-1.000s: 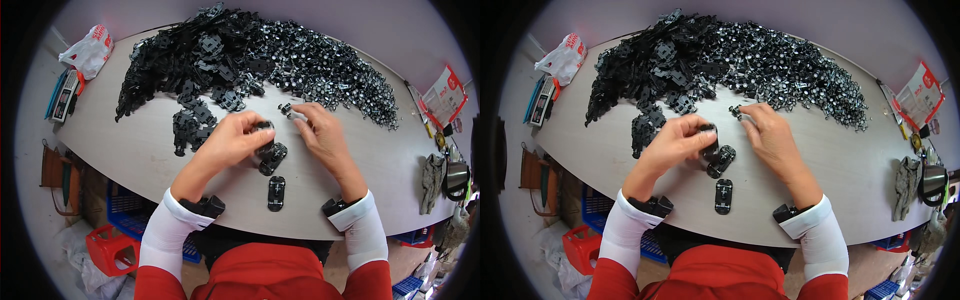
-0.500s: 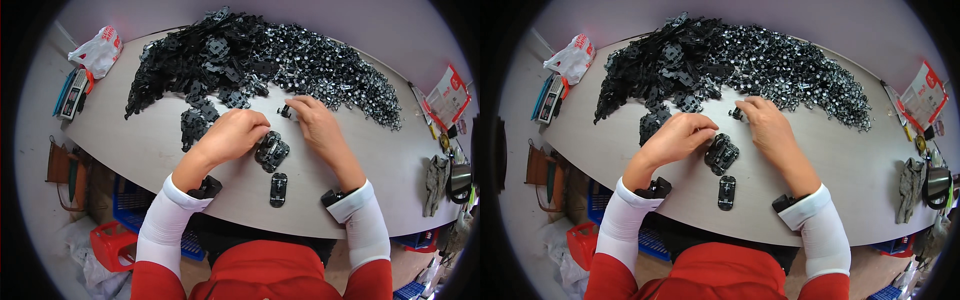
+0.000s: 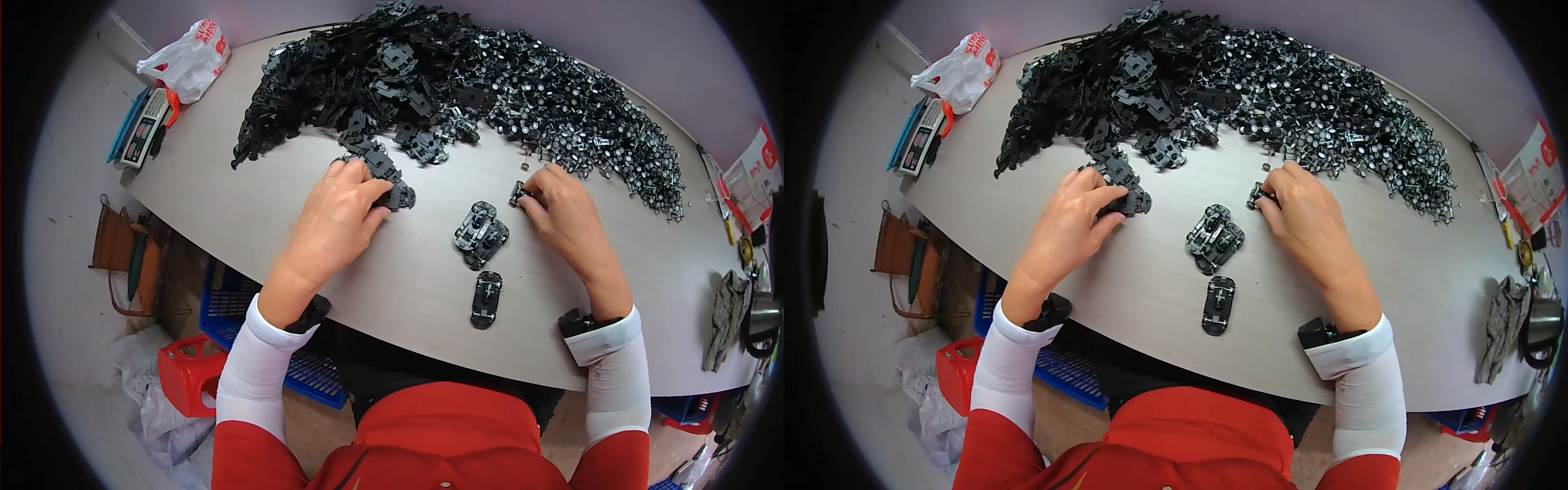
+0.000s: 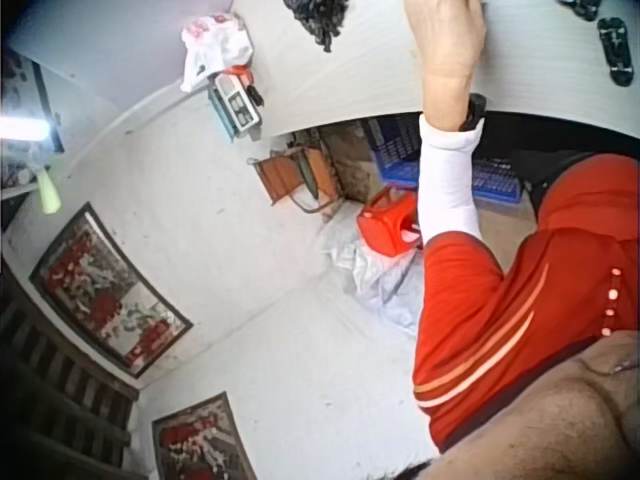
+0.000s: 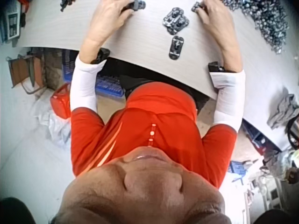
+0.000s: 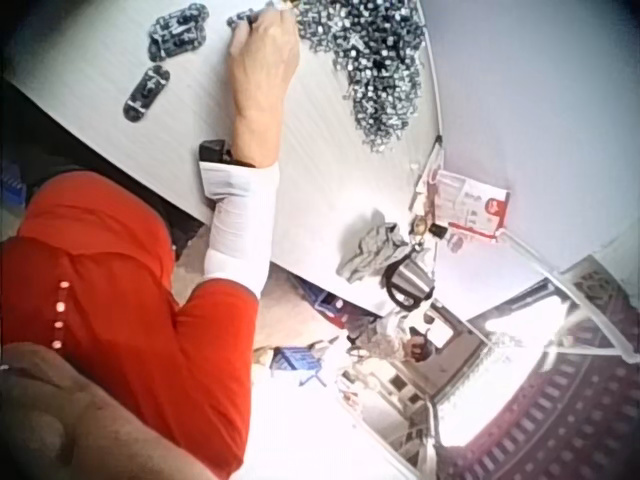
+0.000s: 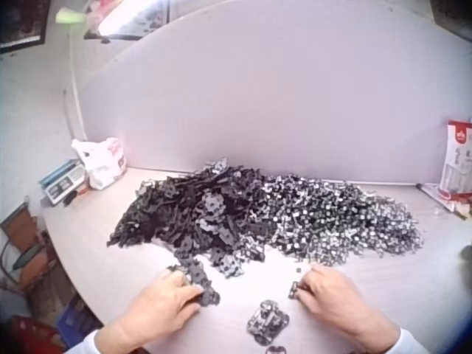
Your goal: Assembling small black plastic components by inserting metal pins.
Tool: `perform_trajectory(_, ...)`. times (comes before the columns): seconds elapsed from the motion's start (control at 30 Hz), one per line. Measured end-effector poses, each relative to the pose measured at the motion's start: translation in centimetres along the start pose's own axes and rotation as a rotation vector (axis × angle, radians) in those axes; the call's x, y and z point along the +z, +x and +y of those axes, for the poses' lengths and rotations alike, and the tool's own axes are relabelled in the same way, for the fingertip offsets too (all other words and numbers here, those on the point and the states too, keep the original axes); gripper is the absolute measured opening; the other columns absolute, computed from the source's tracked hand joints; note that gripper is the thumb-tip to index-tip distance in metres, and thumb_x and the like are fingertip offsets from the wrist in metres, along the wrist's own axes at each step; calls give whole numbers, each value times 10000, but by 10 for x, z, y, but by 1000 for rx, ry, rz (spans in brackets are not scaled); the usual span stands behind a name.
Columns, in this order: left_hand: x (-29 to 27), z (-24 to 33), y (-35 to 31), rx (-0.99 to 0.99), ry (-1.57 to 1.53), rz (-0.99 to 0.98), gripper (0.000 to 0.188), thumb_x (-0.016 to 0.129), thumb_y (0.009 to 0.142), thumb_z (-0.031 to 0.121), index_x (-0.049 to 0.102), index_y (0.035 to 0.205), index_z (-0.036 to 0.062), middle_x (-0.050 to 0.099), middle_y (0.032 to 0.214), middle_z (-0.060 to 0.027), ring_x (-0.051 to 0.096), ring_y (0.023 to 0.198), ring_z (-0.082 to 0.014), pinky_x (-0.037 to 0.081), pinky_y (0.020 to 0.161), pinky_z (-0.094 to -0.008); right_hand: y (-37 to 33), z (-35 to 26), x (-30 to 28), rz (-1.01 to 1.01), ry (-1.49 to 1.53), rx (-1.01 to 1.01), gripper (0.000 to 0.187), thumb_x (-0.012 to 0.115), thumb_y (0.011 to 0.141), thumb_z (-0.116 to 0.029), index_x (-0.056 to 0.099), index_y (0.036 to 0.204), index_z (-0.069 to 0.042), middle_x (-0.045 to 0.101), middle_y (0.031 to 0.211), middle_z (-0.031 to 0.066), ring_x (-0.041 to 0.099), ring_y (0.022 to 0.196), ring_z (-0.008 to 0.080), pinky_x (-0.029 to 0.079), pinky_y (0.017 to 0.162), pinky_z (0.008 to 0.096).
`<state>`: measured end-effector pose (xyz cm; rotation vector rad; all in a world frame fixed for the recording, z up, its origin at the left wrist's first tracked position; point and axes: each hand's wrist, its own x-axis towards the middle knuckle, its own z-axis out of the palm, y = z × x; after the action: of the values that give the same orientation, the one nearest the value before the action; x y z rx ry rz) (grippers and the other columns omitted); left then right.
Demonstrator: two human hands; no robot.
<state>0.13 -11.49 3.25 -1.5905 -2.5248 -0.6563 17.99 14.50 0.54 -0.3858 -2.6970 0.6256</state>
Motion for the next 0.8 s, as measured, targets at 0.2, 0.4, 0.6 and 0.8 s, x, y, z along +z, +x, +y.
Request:
perform_trajectory(0.2,7,-3,12,78,134,-5,225,777,791,44,738,1007,-3,614,930,-103,577,942,-300,490,825,-401,-6,-2,-3,17,36,21,124,729,855,-79,653,895,10,626,914,135,642,848,340,520,760,429)
perform_trajectory(0.4,16,-6,23,131,317,-100,171,687,842,-1,710,1010,-22,642,906,-121,599,930,-314,496,848,-414,-7,-2,-3,16,29,30,120,726,860,-89,655,900,-1,622,921,130,641,878,336,525,780,431)
perform_trajectory(0.6,25,-14,28,155,308,4,105,637,840,-28,677,934,-2,645,865,-126,622,883,-314,517,789,-418,-8,-2,-1,22,14,32,121,728,859,-100,659,901,-10,620,932,127,639,907,332,528,802,430)
perform_trajectory(0.8,21,2,54,30,-148,165,86,649,868,9,685,946,1,671,864,-95,648,833,-221,541,722,-351,-9,2,-1,63,0,51,129,738,850,-107,663,881,-7,643,897,122,653,829,322,538,756,421)
